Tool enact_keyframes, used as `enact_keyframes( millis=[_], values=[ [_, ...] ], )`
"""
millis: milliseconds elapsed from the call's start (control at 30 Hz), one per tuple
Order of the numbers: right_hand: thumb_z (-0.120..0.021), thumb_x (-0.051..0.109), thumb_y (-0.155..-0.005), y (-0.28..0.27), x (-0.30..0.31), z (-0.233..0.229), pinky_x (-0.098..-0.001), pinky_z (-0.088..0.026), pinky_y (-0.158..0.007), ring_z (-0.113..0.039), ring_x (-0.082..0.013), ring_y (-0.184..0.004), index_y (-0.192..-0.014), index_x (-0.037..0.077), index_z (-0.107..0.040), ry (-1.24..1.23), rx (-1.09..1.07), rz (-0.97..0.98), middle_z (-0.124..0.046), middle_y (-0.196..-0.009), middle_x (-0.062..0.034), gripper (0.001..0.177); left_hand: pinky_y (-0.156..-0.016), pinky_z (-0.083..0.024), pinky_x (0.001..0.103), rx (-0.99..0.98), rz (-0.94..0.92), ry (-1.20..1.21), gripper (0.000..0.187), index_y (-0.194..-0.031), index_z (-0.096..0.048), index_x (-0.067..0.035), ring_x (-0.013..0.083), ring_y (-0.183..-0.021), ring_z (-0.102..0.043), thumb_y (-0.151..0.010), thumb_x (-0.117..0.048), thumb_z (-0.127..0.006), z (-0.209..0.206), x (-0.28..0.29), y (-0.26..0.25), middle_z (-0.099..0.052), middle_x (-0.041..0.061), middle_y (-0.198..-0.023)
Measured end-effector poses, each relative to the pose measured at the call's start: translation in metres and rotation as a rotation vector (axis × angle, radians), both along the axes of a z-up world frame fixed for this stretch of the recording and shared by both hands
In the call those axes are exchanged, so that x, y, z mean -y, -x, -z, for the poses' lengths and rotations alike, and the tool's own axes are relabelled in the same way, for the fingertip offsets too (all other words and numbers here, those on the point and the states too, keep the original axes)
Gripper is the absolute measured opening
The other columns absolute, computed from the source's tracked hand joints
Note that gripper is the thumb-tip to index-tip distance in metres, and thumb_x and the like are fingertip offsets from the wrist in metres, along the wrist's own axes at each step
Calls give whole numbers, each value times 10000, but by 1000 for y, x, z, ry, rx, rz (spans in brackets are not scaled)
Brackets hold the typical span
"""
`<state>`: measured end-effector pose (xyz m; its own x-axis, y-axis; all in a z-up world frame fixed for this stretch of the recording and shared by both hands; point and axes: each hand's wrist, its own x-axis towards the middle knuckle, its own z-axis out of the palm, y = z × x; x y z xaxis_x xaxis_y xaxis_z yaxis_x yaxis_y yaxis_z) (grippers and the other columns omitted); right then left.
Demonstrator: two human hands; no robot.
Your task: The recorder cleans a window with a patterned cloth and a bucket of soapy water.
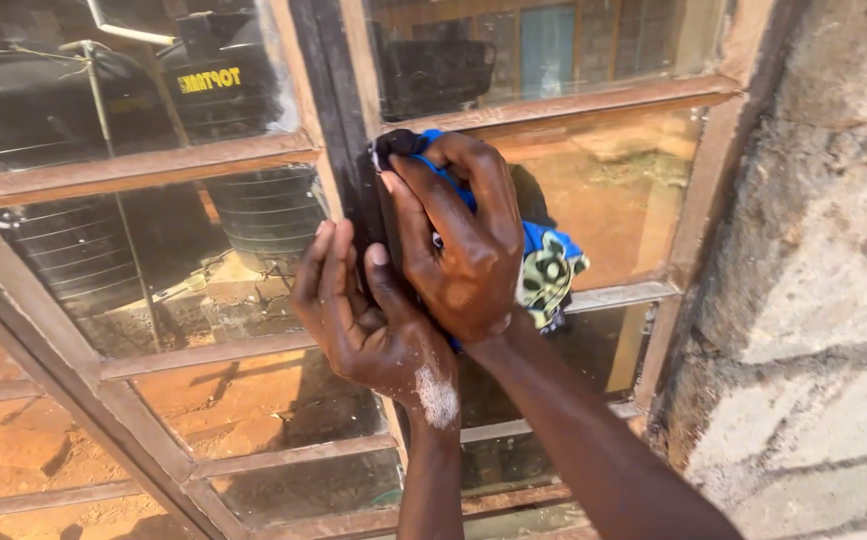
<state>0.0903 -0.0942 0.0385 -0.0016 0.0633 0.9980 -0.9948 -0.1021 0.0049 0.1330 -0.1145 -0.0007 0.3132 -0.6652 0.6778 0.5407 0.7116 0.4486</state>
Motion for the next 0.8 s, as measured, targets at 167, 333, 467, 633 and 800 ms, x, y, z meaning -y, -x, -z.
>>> enact_keyframes(
  millis=[167, 333, 467, 633, 800],
  values=[
    [-716, -47, -1014, -11, 8, 7, -384, -547, -888, -627, -285, -1027, -1231, 8, -695, 67, 68, 6, -591, -1158, -143, 225, -1077, -550, 321, -104, 85, 15, 242, -1253, -665, 58, 213, -1283, -648, -1014, 19, -660, 1, 18, -5, -563, 125, -1394],
    [-720, -31, -969, 3, -9, 14, -421, -547, -931, -637, -322, -1071, -1182, 1, -690, -83, 6, -44, -600, -1173, -159, 217, -982, -600, 253, -47, 104, -18, 151, -1152, -688, 53, 175, -1175, -666, -1002, 40, -698, 6, 12, -6, -596, 123, -1354],
    [-735, -13, -1011, 5, -7, 3, -408, -533, -908, -627, -324, -1056, -1192, -2, -690, -45, 3, -33, -600, -1185, -153, 187, -898, -612, 228, 17, 23, -84, 108, -1108, -703, 30, 145, -1118, -685, -1000, 22, -702, 5, 7, -6, -618, 102, -1324],
    [-717, -37, -1008, 1, -18, 44, -439, -521, -916, -613, -353, -1113, -1195, -11, -693, -160, -1, -21, -606, -1241, -172, 190, -866, -591, 230, 1, 75, -54, 93, -1097, -712, 1, 111, -1034, -681, -1006, 11, -695, 8, 17, -15, -636, 84, -1312],
    [-727, -32, -932, 6, -27, 38, -467, -516, -925, -607, -364, -1085, -1155, 2, -688, -321, -61, 12, -603, -1201, -181, 229, -960, -560, 246, -93, 226, -26, 124, -1128, -690, 13, 126, -1105, -654, -1005, 26, -690, 12, 18, -10, -630, 94, -1347]
  ],
)
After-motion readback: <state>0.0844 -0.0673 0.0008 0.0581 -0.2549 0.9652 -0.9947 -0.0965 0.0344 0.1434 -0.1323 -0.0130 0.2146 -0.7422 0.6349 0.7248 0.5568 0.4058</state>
